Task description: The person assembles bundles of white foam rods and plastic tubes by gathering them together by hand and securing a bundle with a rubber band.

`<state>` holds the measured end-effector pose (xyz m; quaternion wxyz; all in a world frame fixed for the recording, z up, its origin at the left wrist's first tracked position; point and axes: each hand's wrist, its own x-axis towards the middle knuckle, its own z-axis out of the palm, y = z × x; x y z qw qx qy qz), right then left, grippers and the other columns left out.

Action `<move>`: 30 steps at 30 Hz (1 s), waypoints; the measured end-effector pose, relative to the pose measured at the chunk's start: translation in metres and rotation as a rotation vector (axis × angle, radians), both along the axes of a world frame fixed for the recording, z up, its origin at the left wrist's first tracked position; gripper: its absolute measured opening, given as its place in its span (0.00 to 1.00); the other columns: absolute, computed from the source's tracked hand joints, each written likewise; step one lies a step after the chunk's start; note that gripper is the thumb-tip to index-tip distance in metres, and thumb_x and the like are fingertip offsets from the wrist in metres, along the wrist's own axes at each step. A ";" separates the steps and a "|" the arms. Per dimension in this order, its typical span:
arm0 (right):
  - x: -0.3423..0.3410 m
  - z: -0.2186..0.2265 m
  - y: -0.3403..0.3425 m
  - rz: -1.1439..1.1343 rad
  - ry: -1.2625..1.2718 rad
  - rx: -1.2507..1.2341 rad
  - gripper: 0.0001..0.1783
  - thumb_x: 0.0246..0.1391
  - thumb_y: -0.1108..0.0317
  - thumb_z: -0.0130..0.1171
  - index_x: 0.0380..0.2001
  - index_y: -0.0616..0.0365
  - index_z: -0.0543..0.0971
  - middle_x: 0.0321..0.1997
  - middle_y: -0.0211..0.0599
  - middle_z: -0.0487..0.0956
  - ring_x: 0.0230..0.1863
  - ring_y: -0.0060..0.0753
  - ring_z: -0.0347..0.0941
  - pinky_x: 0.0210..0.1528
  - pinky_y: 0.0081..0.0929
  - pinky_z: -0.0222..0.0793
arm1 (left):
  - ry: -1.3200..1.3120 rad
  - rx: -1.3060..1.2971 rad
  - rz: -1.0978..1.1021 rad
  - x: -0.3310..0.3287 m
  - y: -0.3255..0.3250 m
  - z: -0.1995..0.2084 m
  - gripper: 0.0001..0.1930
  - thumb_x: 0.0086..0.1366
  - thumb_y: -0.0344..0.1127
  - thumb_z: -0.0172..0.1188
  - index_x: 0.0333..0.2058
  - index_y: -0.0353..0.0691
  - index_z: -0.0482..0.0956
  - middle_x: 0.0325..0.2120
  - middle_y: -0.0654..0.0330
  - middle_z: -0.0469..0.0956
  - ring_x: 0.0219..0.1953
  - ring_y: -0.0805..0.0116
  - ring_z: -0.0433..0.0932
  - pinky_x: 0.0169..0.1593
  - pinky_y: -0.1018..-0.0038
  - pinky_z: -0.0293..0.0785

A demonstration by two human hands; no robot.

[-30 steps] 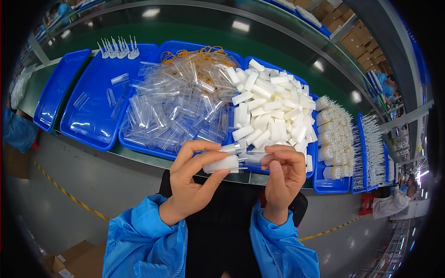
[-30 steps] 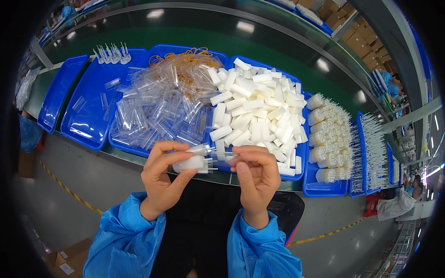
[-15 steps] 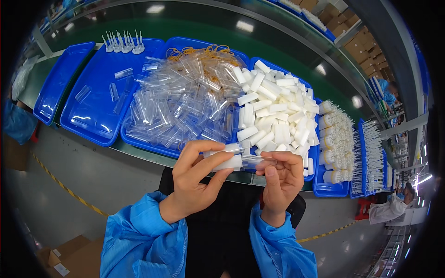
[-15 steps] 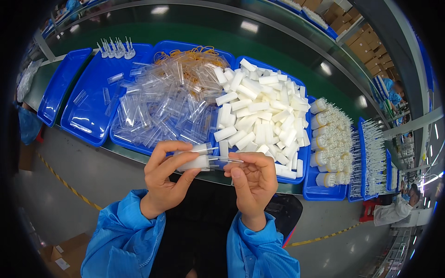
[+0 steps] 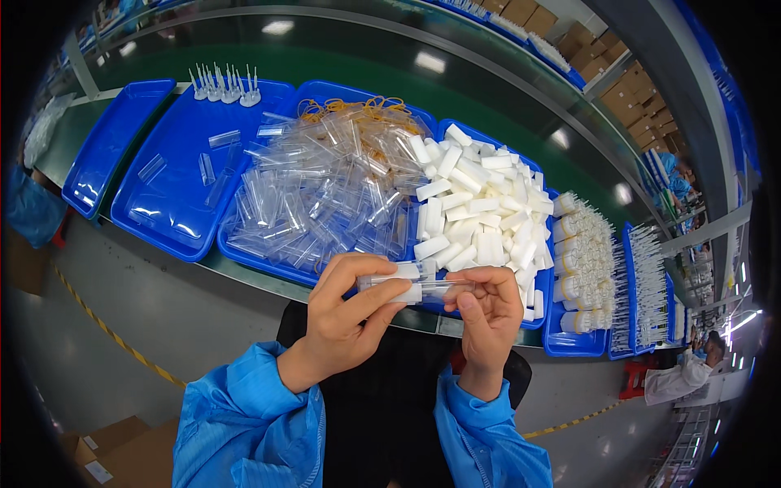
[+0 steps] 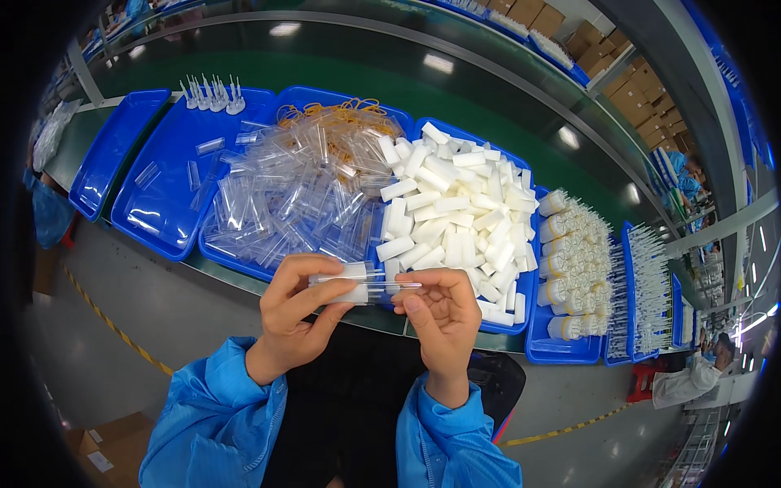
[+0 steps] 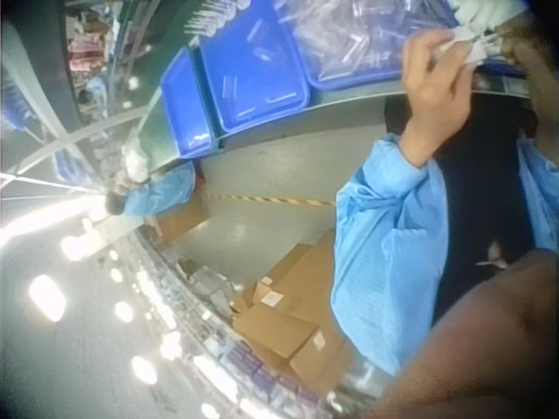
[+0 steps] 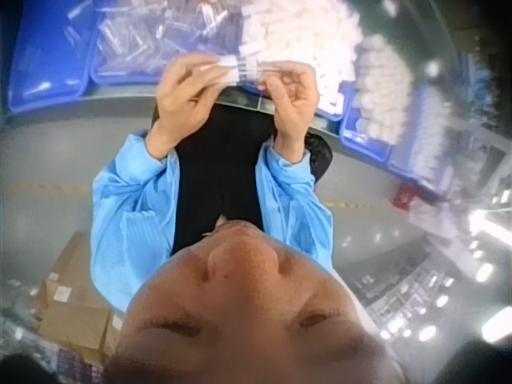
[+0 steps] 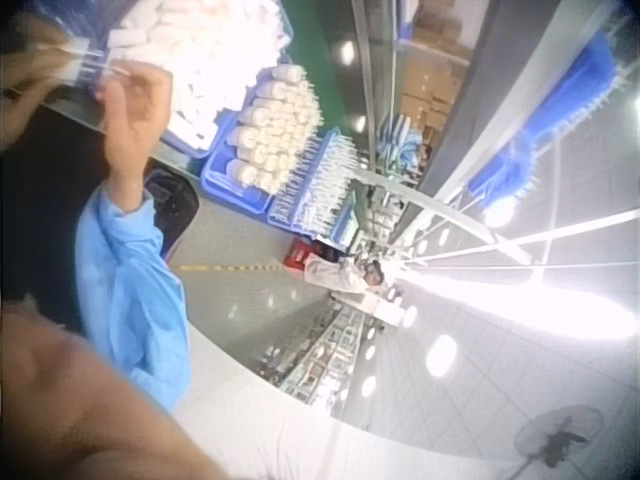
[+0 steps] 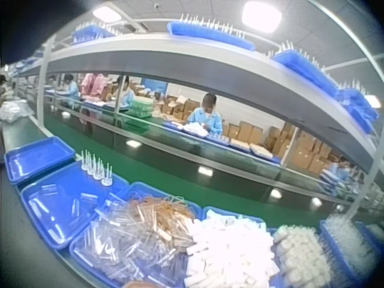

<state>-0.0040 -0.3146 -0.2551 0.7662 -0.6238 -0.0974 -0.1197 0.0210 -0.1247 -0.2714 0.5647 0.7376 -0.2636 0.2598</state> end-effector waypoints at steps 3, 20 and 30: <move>-0.001 -0.004 0.005 -0.060 -0.045 -0.055 0.13 0.59 0.79 0.56 0.46 0.70 0.69 0.46 0.52 0.78 0.38 0.28 0.78 0.42 0.23 0.75 | 0.012 0.004 -0.011 0.000 -0.002 -0.001 0.15 0.48 0.24 0.70 0.38 0.38 0.84 0.39 0.54 0.78 0.40 0.55 0.77 0.41 0.68 0.74; -0.002 -0.013 0.016 -0.252 -0.033 -0.008 0.26 0.54 0.83 0.60 0.55 0.67 0.65 0.52 0.53 0.75 0.44 0.30 0.77 0.47 0.24 0.74 | 0.037 0.059 -0.068 0.000 -0.001 0.007 0.23 0.48 0.20 0.68 0.46 0.35 0.80 0.42 0.51 0.78 0.42 0.54 0.78 0.41 0.69 0.75; 0.006 -0.015 0.046 -0.499 -0.250 -0.491 0.47 0.32 0.72 0.72 0.61 0.63 0.64 0.67 0.55 0.59 0.66 0.47 0.60 0.65 0.43 0.57 | -0.323 0.118 0.105 0.002 -0.029 -0.013 0.38 0.49 0.24 0.74 0.58 0.29 0.64 0.46 0.45 0.79 0.46 0.47 0.81 0.48 0.60 0.79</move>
